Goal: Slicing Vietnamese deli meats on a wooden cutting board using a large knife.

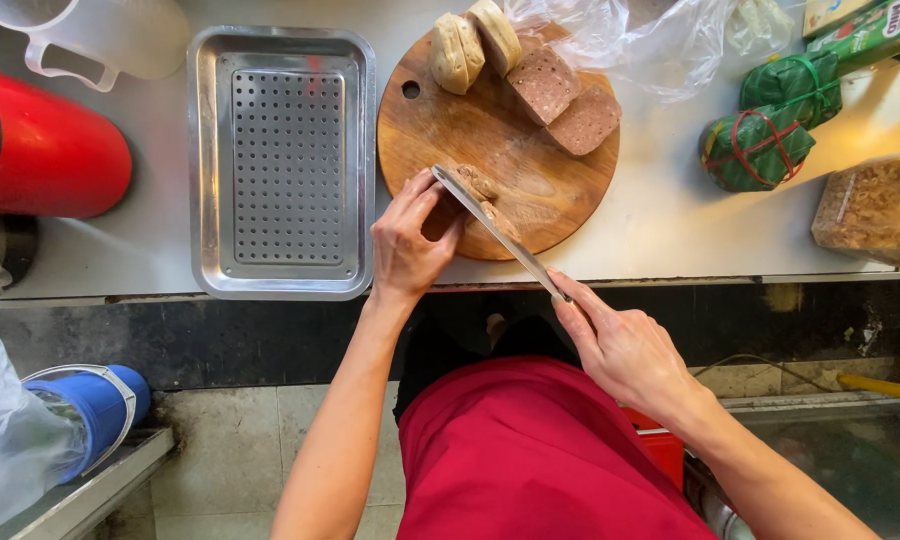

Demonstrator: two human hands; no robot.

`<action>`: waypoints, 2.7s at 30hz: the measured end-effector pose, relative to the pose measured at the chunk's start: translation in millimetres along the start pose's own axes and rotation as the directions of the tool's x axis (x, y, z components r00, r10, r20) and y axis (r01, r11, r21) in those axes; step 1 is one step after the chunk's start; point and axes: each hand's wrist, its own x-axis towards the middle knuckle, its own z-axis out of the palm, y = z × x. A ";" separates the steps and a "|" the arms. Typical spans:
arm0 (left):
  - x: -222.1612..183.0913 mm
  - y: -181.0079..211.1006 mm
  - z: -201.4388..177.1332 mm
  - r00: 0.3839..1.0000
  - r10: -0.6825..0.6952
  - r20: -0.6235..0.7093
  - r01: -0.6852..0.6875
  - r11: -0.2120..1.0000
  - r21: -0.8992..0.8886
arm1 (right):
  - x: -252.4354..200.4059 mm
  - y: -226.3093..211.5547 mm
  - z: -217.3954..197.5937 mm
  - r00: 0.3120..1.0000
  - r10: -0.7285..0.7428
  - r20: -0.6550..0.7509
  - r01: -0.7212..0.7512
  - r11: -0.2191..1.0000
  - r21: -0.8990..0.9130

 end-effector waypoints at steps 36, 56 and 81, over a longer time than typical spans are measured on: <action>-7.2 -6.6 -6.7 1.000 -0.005 0.016 0.006 0.999 -0.048 | 3.6 -15.7 -7.5 0.998 0.020 0.061 -0.023 0.999 0.042; -10.3 -3.9 -7.3 1.000 -0.005 -0.016 0.004 0.999 -0.046 | 20.7 -14.0 1.0 0.989 -0.136 -0.050 0.142 0.975 0.172; -12.5 -4.5 -7.4 1.000 -0.008 -0.030 0.006 0.997 -0.072 | 13.5 -23.5 -6.5 0.996 -0.007 0.088 -0.007 0.986 0.165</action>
